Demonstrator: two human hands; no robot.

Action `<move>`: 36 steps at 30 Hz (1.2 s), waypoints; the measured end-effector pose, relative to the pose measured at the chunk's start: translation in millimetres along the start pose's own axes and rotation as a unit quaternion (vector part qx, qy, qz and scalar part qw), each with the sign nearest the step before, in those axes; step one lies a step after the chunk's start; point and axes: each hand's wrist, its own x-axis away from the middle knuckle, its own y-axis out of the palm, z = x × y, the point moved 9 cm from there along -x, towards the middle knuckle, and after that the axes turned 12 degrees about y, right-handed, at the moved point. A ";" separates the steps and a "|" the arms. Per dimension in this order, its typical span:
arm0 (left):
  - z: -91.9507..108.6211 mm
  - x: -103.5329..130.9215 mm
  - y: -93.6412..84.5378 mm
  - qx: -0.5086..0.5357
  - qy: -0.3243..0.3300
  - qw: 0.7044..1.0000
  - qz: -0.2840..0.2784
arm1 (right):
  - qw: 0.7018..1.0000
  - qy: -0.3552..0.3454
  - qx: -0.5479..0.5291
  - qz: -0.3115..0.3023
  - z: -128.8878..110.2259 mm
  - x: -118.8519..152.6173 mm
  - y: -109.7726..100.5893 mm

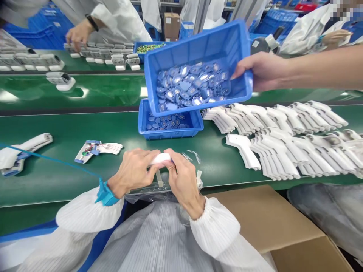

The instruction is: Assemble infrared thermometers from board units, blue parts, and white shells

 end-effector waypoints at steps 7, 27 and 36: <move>7.9 6.6 -6.1 0.083 0.013 0.993 0.077 | 0.999 0.026 -0.034 -0.026 -2.9 5.1 -10.5; -14.5 19.6 17.4 0.005 -0.213 0.962 0.173 | 0.994 -0.005 0.084 -0.075 16.8 39.9 4.3; -12.7 37.5 -2.1 0.143 -0.163 0.957 0.194 | 0.947 0.267 -0.089 -0.155 61.0 34.0 33.1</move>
